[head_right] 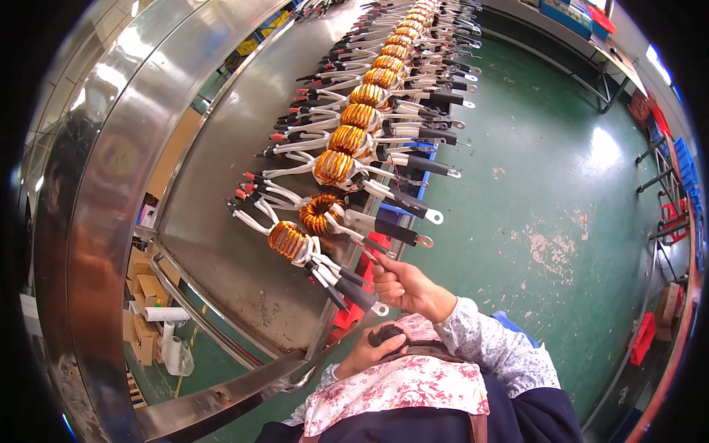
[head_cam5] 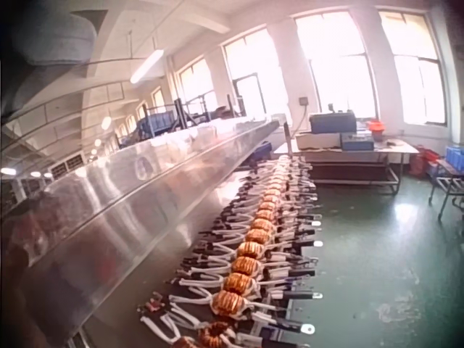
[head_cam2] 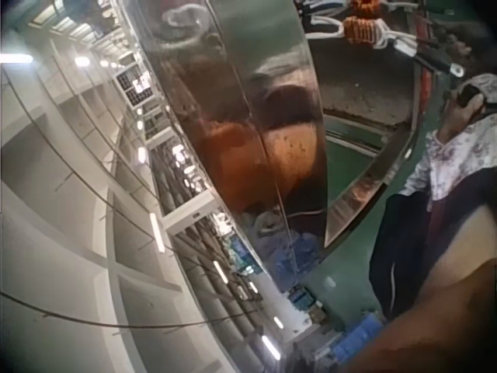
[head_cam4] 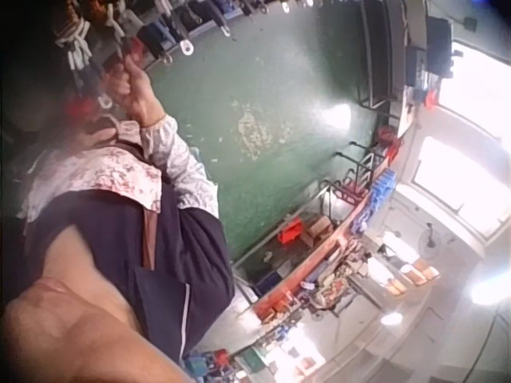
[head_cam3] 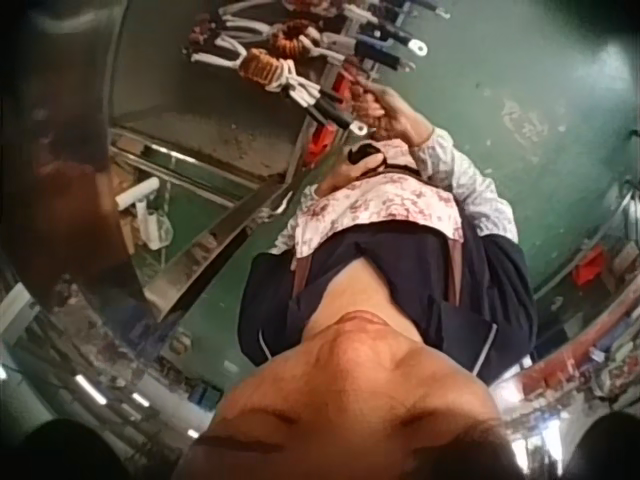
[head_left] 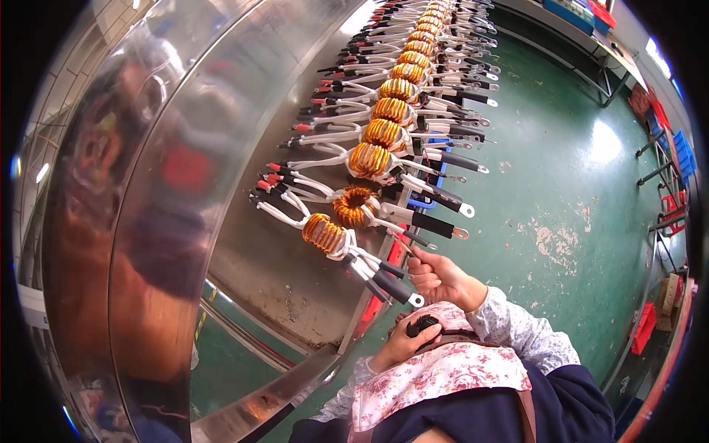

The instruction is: The person is assembling electrical components on a factory line. They repeatedly pick up small black cylindrical parts and attach them to the ends of copper-wound coils mounted on a rack. The person handles the components one by one, sliding the black parts onto the white insulated leads of the coils.

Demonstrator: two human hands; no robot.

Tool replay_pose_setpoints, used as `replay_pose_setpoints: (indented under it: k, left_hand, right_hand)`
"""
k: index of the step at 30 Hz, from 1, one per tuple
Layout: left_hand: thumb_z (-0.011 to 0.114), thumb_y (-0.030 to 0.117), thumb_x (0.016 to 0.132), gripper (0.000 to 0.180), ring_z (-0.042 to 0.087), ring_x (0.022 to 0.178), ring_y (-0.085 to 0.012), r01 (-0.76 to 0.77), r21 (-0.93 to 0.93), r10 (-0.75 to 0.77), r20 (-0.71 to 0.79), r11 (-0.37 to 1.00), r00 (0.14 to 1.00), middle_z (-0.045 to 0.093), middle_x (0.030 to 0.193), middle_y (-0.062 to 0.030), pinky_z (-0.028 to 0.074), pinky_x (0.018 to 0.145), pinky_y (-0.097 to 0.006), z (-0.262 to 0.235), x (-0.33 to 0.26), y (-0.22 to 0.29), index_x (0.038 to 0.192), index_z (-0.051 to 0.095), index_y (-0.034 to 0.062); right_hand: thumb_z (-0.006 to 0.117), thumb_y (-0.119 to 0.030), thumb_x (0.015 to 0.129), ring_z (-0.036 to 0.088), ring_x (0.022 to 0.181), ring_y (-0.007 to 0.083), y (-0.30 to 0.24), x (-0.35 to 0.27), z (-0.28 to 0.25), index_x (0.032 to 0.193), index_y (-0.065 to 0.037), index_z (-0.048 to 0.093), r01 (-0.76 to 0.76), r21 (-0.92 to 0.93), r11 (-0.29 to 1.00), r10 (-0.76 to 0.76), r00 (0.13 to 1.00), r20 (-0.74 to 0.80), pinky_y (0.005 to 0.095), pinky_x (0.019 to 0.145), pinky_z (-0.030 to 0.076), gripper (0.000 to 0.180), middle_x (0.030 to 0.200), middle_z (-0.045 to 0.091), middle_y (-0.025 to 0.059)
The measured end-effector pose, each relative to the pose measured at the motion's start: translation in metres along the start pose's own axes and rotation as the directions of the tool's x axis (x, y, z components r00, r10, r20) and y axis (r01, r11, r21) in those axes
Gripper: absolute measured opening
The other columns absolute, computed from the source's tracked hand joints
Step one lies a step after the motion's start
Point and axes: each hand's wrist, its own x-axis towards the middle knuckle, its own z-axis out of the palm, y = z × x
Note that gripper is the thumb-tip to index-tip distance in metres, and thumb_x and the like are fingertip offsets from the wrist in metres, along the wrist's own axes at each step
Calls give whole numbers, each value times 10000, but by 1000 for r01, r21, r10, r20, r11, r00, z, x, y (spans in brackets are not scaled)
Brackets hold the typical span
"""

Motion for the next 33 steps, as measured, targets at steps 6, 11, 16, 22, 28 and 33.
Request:
replay_pose_setpoints:
  k: [6, 11, 16, 22, 28, 33]
  left_hand:
    - [587, 163, 920, 178, 576, 795, -72, 75, -115, -81, -43, 991, 996, 599, 874, -24, 475, 735, -209, 6, 6, -6, 1003, 606, 6]
    - [590, 155, 908, 161, 535, 740, -51, -57, -43, 51, -115, 997, 992, 580, 811, 10, 441, 669, -205, 18, 16, -21, 979, 626, 15]
    - [596, 187, 909, 180, 539, 915, -81, -59, 160, 66, -40, 985, 997, 575, 964, -24, 473, 769, -224, 28, 31, -8, 963, 634, 21]
    - [600, 170, 909, 181, 550, 928, -91, -60, -19, 57, -120, 998, 991, 570, 976, -26, 488, 802, -234, 43, 39, -9, 996, 617, 13]
    - [593, 149, 912, 178, 553, 945, -98, -86, 27, 90, -210, 996, 974, 579, 997, -39, 495, 819, -245, 47, 36, -11, 1026, 601, 12]
    - [588, 156, 914, 176, 576, 838, -96, -68, 216, 124, -261, 974, 957, 602, 863, -25, 477, 736, -233, 46, 39, -2, 1023, 604, 19]
  right_hand:
    - [454, -308, 986, 418, 501, 108, 6, 1, 8, 842, -60, 526, 231, -483, 845, -305, 949, -79, 288, 501, 402, 296, 622, 448, -31]
    - [480, -254, 976, 353, 502, 87, -9, 3, 11, 919, -43, 552, 41, -162, 986, -42, 999, -8, 283, 522, 405, 229, 627, 383, -70]
    - [401, -204, 974, 498, 667, 118, -22, 9, -13, 964, -25, 532, -132, -34, 991, 136, 971, 197, 315, 672, 476, 222, 725, 498, -14]
    - [378, -148, 931, 575, 766, 171, -14, 21, -19, 925, -40, 511, -127, 95, 987, 107, 975, 195, 316, 750, 501, 172, 848, 564, 51]
    - [372, -187, 953, 555, 718, 162, -12, 30, -24, 859, -75, 506, -76, 9, 997, 70, 957, 282, 288, 724, 485, 198, 804, 563, 53]
    - [370, -220, 981, 550, 710, 157, -16, 12, -16, 915, -58, 548, 60, -322, 945, -35, 996, 82, 288, 714, 475, 250, 804, 573, 46]
